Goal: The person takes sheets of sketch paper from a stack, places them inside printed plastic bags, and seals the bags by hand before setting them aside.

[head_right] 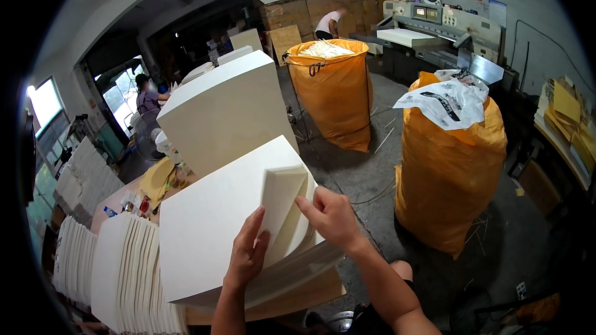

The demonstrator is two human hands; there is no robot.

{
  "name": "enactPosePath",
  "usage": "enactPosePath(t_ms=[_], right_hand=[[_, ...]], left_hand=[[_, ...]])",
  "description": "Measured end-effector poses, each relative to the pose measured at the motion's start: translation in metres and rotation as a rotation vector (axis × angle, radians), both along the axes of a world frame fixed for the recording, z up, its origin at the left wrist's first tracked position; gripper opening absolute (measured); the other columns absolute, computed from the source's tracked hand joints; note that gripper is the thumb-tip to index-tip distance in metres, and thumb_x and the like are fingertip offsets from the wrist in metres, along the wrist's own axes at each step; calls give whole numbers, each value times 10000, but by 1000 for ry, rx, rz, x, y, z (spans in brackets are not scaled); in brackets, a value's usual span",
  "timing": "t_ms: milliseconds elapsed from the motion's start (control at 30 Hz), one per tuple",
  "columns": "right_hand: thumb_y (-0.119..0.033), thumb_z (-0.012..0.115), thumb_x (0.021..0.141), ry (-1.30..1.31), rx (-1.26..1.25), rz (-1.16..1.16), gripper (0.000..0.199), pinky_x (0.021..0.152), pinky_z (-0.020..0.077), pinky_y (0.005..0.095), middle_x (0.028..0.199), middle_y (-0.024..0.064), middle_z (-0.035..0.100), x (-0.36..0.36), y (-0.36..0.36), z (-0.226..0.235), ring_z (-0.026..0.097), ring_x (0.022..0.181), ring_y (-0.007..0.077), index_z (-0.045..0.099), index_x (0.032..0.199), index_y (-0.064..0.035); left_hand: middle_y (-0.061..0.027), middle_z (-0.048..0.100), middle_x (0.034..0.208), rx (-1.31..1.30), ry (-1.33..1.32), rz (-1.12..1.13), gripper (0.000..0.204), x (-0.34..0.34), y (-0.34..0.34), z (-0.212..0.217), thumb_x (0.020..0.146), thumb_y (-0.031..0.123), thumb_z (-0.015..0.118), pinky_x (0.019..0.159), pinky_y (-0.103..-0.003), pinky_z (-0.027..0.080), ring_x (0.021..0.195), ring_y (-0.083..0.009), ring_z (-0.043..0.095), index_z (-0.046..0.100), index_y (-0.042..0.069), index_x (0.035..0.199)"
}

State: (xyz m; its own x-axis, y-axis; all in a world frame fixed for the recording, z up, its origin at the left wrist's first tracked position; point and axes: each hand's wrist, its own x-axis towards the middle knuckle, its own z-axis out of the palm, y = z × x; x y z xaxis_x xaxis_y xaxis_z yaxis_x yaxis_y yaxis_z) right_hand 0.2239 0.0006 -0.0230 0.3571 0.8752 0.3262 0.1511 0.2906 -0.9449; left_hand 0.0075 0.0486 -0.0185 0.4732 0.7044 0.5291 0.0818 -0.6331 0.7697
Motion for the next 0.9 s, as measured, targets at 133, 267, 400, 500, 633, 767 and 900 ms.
enactPosePath(t_ms=[133,267,400,500,633,767,900], right_hand=[[-239,613,1010,463,-80,202,367,434,422,257,577,4,504,4,0,16,532,472,119,496,690,-103],[-221,603,1018,550,-57,241,337,433,409,262,585,-1,499,4,2,12,526,474,112,498,721,-102],[-242,588,1034,416,26,100,333,459,417,266,605,4,523,3,-6,10,534,512,103,517,750,-82],[-263,642,991,-11,145,-344,317,502,442,334,659,62,573,-7,-27,-20,564,563,167,540,765,-64],[-277,726,854,-776,316,-310,239,911,486,472,994,136,674,-12,-46,-33,642,991,327,668,951,-66],[-354,709,859,-964,180,29,366,1193,237,591,1261,179,611,-15,-47,-42,445,1372,392,736,1181,-182],[-394,615,917,-910,24,193,397,1206,168,590,1287,182,637,-10,-48,-46,457,1378,370,718,1183,-117]], left_hand=[[-154,601,1329,246,196,-143,550,-9,17,-4,754,75,883,975,-396,566,1240,-341,615,682,152,1260],[-140,612,1314,197,214,-131,588,-2,6,1,687,92,923,994,-411,547,1215,-324,626,691,124,1226],[-137,653,1265,152,194,-107,620,-7,11,-2,656,49,924,994,-415,525,1190,-321,633,680,106,1223],[-132,659,1256,127,176,-105,619,-8,10,-1,653,43,924,984,-408,528,1170,-310,641,682,104,1219],[-136,646,1284,95,168,-114,572,-6,10,-2,698,64,912,988,-419,538,1187,-320,637,701,124,1226],[-150,596,1380,327,322,-126,691,-4,11,-9,699,155,918,967,-423,548,1176,-336,639,644,154,1333],[-170,513,1493,506,503,-101,761,-3,2,-8,693,186,897,965,-444,550,1151,-370,645,586,133,1386]])
